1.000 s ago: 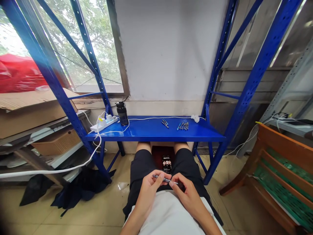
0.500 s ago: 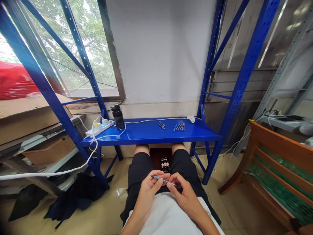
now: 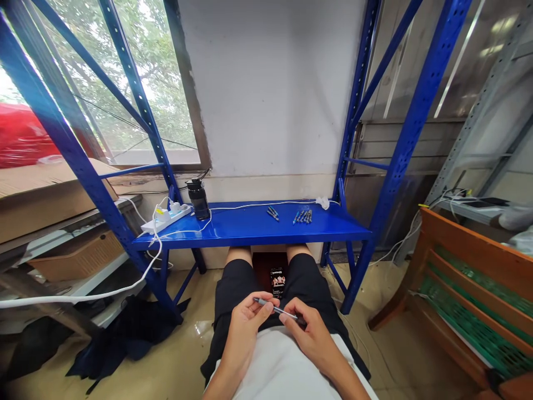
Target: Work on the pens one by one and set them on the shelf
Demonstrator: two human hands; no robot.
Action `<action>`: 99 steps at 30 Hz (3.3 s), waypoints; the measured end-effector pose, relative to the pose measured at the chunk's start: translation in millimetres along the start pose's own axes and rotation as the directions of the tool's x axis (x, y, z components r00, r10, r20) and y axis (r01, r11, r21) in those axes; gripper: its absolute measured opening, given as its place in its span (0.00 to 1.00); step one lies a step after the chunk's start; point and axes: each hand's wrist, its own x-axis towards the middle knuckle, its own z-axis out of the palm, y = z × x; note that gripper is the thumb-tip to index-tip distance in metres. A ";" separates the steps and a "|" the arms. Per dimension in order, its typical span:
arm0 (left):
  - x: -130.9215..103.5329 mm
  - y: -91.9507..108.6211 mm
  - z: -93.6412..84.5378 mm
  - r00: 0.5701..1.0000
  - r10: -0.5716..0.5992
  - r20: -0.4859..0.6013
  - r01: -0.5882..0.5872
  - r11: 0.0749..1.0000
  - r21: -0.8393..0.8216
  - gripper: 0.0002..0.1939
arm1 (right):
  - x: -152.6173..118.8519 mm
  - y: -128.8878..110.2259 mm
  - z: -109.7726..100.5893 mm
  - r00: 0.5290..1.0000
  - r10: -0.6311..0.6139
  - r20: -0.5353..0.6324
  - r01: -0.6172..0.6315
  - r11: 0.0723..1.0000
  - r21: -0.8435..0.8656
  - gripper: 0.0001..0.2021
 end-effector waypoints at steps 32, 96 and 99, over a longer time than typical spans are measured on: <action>-2.7 1.7 3.8 0.997 0.068 0.030 -0.063 0.990 -0.124 0.14 | -6.2 0.6 4.0 0.992 0.078 -0.095 -0.042 0.941 0.337 0.20; -10.0 1.1 4.9 0.990 -0.059 0.131 0.040 0.989 0.143 0.26 | 319.7 107.7 -157.4 0.928 0.166 -0.335 -0.364 0.603 -0.710 0.31; -10.5 0.5 5.0 0.990 -0.061 0.128 0.042 0.988 0.147 0.27 | 336.0 93.3 -119.3 0.977 0.062 -0.204 -0.200 0.599 -0.775 0.28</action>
